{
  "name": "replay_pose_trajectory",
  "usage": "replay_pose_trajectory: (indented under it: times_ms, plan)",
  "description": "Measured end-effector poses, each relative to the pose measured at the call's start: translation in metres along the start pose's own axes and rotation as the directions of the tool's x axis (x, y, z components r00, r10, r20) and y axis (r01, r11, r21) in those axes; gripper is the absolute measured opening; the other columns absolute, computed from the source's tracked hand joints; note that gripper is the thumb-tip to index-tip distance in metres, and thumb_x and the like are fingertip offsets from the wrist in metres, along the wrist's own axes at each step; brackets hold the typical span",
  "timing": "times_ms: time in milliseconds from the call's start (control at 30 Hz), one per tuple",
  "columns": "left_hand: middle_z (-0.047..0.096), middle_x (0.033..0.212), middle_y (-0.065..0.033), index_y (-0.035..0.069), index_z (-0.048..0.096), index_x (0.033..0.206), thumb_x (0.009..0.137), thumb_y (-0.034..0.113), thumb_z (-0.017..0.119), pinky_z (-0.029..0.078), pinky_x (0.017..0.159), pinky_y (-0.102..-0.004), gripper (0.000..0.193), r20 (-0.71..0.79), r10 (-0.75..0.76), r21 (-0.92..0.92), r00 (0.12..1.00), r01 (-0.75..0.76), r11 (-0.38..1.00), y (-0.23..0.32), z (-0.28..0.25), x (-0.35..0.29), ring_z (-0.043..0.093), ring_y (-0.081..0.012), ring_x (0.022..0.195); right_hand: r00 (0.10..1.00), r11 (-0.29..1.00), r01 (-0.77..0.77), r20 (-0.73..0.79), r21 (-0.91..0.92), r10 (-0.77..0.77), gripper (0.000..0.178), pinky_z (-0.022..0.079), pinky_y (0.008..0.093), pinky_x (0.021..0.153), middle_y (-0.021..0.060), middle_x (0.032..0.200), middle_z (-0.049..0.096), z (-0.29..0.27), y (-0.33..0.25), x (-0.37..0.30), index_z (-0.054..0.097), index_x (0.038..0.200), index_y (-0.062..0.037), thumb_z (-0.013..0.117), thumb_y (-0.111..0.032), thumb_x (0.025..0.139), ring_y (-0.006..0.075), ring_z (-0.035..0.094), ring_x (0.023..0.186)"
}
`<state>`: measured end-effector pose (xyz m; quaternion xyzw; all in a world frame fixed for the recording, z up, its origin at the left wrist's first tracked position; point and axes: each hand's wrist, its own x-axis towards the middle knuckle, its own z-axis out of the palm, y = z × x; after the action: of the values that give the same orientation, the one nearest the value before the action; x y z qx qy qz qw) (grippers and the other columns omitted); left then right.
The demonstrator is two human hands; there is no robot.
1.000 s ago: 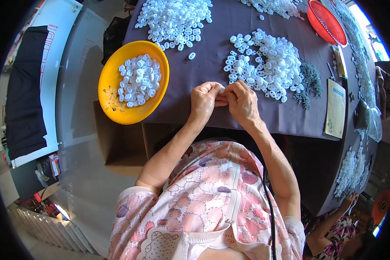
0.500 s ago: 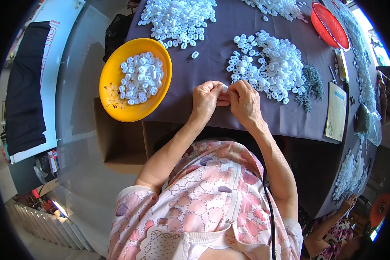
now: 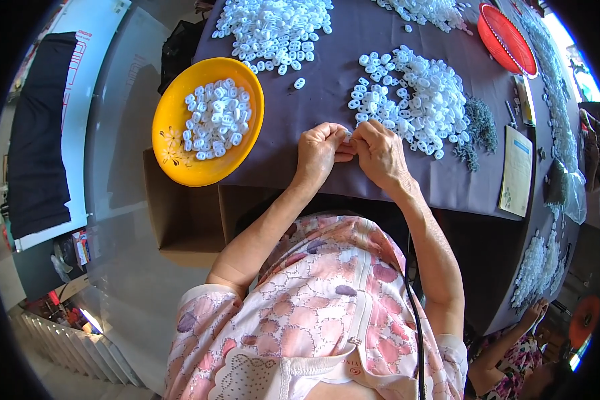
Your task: The person assembles plastic cord locks by hand, inserting inner pieces into outer toggle sleeves and placing the assembled cord locks onto the table.
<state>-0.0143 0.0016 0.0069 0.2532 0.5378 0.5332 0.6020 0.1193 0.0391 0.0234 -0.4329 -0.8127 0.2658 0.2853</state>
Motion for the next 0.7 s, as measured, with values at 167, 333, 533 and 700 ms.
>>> replay_pose_trajectory:
  times_ms: [167, 333, 533, 700]
  plan:
    - [0.062, 0.074, -0.0061, -0.003, 0.060, 0.086, 0.092, 0.010, 0.049, 0.056, 0.056, -0.0251, 0.018, -0.012, 0.032, 0.016, 0.999, -0.031, 0.999, 0.000, 0.001, 0.001, 0.064, -0.0136, 0.064, 0.991, 0.977, 0.124, 0.065, -0.174, -0.114, 0.004, 0.045, 0.0403, 0.053, 0.0107, 0.072, 0.055, -0.001, 0.001, 0.001, 0.052, 0.075, -0.0062, 0.054, -0.009, 0.078, 0.0309, 0.058, 0.063]
    - [0.062, 0.074, -0.0070, -0.003, 0.061, 0.086, 0.092, 0.011, 0.050, 0.056, 0.056, -0.0252, 0.018, -0.013, -0.002, -0.021, 1.000, 0.002, 1.000, 0.001, 0.000, 0.000, 0.064, -0.0137, 0.063, 0.997, 0.993, 0.007, -0.072, -0.119, -0.016, 0.005, 0.045, 0.0400, 0.053, 0.0093, 0.071, 0.054, 0.009, -0.003, -0.006, 0.053, 0.074, -0.0073, 0.056, -0.009, 0.077, 0.0301, 0.057, 0.063]
    - [0.064, 0.074, -0.0086, -0.004, 0.061, 0.088, 0.091, 0.010, 0.050, 0.056, 0.056, -0.0261, 0.018, -0.015, -0.017, 0.012, 1.000, 0.017, 1.000, 0.005, 0.000, 0.000, 0.064, -0.0143, 0.063, 0.992, 0.999, -0.017, -0.129, -0.036, 0.012, 0.006, 0.045, 0.0398, 0.052, 0.0096, 0.071, 0.052, 0.013, -0.002, -0.008, 0.052, 0.074, -0.0070, 0.057, -0.008, 0.077, 0.0303, 0.056, 0.062]
    - [0.064, 0.073, -0.0085, -0.004, 0.061, 0.088, 0.091, 0.009, 0.050, 0.056, 0.056, -0.0267, 0.017, 0.004, -0.021, 0.008, 1.000, 0.021, 1.000, 0.001, -0.001, 0.003, 0.064, -0.0143, 0.062, 0.995, 0.987, 0.062, -0.066, -0.146, -0.073, 0.007, 0.045, 0.0396, 0.051, 0.0095, 0.070, 0.052, 0.007, -0.003, -0.004, 0.052, 0.074, -0.0071, 0.058, -0.009, 0.077, 0.0304, 0.056, 0.060]
